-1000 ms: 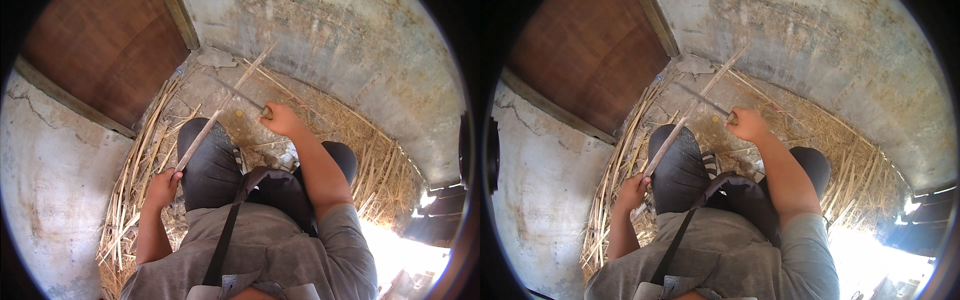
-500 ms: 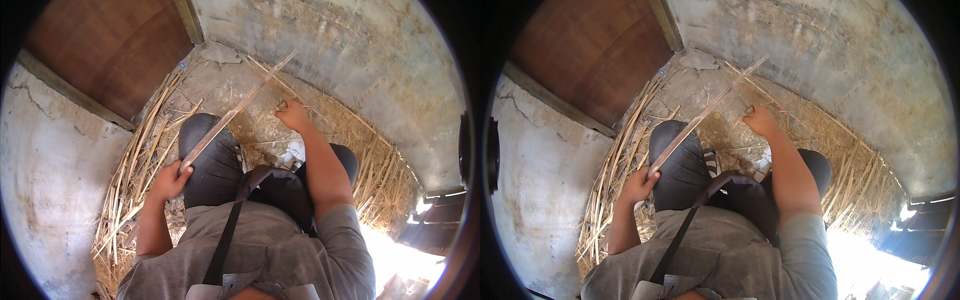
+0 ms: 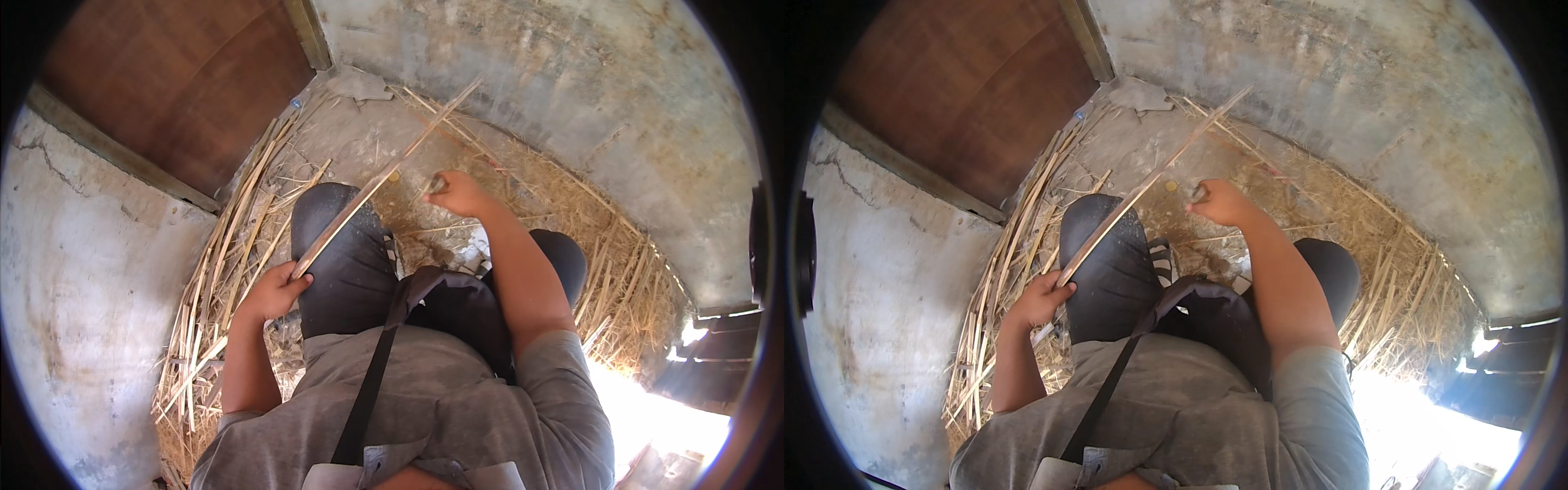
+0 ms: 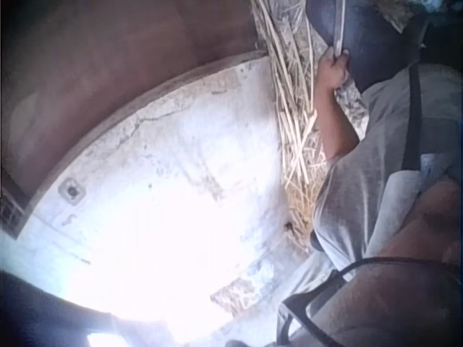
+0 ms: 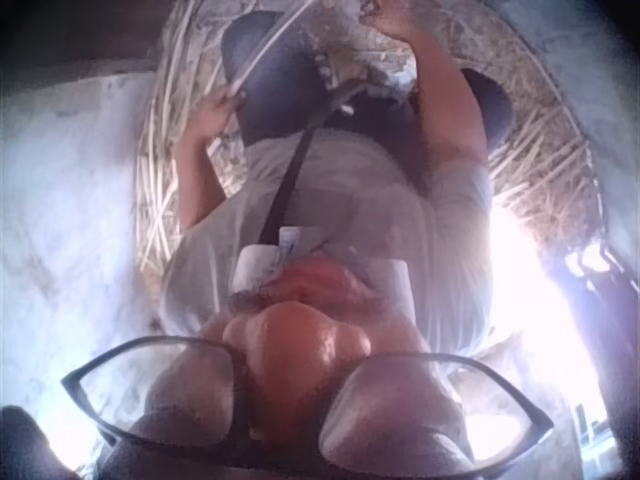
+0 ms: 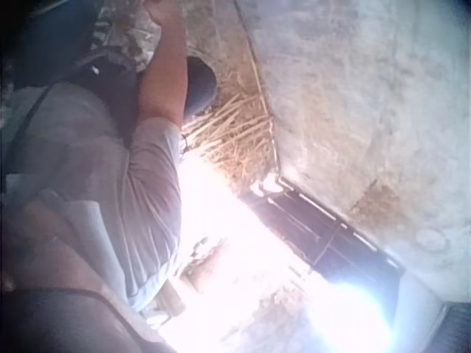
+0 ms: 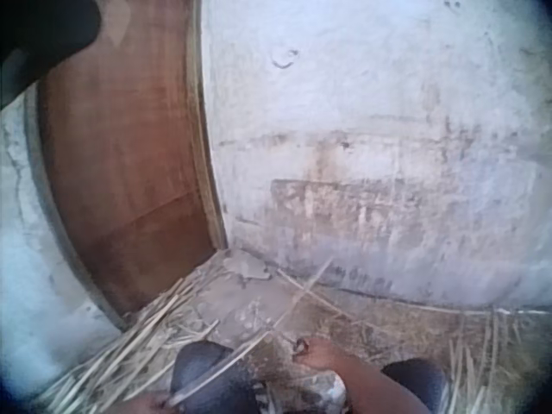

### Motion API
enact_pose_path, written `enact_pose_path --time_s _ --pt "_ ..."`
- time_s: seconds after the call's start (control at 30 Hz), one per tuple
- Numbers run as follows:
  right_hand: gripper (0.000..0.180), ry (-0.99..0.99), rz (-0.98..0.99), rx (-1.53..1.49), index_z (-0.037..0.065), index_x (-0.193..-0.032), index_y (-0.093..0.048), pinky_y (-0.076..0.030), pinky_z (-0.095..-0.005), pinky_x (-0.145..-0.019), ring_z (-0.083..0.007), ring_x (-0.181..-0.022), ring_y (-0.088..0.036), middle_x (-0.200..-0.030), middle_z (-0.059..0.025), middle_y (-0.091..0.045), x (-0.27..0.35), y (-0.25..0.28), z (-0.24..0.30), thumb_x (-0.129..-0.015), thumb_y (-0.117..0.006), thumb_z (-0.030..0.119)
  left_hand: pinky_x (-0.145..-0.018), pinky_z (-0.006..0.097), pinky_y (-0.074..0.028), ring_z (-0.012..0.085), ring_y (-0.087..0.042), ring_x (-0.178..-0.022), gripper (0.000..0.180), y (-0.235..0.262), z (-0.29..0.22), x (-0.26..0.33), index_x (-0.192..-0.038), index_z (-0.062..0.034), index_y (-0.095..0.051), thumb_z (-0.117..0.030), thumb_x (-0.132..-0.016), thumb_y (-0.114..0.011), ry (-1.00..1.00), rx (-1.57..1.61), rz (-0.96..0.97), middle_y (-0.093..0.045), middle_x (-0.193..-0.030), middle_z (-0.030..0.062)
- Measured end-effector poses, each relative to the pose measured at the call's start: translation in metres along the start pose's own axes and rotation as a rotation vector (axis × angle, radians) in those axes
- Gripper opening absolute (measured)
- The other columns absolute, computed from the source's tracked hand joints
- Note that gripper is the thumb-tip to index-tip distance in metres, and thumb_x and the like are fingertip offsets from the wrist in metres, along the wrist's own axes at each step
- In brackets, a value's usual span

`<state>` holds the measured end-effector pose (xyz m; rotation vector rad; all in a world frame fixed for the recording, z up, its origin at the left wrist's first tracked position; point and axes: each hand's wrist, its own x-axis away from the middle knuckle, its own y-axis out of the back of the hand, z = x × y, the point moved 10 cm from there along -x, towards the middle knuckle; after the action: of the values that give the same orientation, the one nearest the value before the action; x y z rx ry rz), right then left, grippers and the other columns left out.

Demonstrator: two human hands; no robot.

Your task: The person sits on the floor and uses a knife to split a long bamboo stick into thin strips. They hold the stick against their leg and repeatedly scrape the blade along its length to separate the fibers.

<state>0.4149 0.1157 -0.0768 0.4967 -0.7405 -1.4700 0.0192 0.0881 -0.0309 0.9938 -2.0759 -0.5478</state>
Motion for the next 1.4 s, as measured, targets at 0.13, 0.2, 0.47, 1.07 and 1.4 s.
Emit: enact_pose_path --time_s 0.13,0.2,0.47,1.07,1.4 --pt "0.061 -0.149 -0.098 -0.003 -0.004 -0.122 -0.066 -0.053 -0.0456 -0.092 -0.0417 -0.105 -0.068 -0.114 -0.0243 -0.071 0.009 0.037 -0.026 -0.083 -0.076 0.042 -0.067 0.040 -0.046 0.0257 -0.057 -0.069 0.034 0.003 -0.008 0.002 -0.094 -0.0014 -0.063 -0.035 -0.098 -0.068 -0.024 -0.080 0.004 -0.061 -0.074 0.0147" --pt "0.056 -0.032 -0.079 0.088 -0.001 -0.119 -0.068 -0.053 -0.0463 -0.090 -0.0417 -0.103 -0.068 -0.111 -0.0237 -0.071 0.011 0.028 -0.011 -0.082 -0.077 0.041 -0.070 0.043 -0.048 0.0316 -0.061 -0.072 0.033 0.005 -0.015 0.000 -0.095 -0.0019 -0.062 -0.035 -0.098 -0.067 -0.069 -0.161 -0.014 -0.064 -0.077 0.0176" --pt "0.042 0.262 0.189 0.186 0.004 -0.103 -0.069 -0.053 -0.0500 -0.083 -0.0432 -0.094 -0.067 -0.094 -0.0215 -0.071 0.020 -0.032 0.065 -0.080 -0.077 0.039 -0.075 0.049 -0.049 0.0427 -0.065 -0.084 0.030 -0.004 -0.036 0.010 -0.099 -0.0048 -0.061 -0.034 -0.100 -0.062 -0.123 -0.404 -0.090 -0.066 -0.085 0.0230" --pt "0.043 0.290 0.172 0.233 0.005 -0.109 -0.070 -0.054 -0.0488 -0.082 -0.0420 -0.091 -0.068 -0.095 -0.0202 -0.072 0.025 -0.023 0.080 -0.081 -0.077 0.036 -0.068 0.038 -0.045 0.0203 -0.051 -0.071 0.044 -0.004 -0.018 -0.005 -0.093 -0.0019 -0.061 -0.044 -0.104 -0.059 -0.110 -0.173 -0.007 -0.056 -0.074 0.0093" --pt "0.061 -0.181 -0.079 -0.058 -0.002 -0.120 -0.067 -0.054 -0.0433 -0.089 -0.0376 -0.102 -0.070 -0.107 -0.0250 -0.072 0.016 0.039 -0.019 -0.081 -0.079 0.044 -0.073 0.038 -0.047 0.0219 -0.055 -0.076 0.039 -0.005 -0.021 -0.006 -0.101 -0.0014 -0.062 -0.040 -0.105 -0.060 -0.083 -0.101 0.024 -0.061 -0.080 0.0107"
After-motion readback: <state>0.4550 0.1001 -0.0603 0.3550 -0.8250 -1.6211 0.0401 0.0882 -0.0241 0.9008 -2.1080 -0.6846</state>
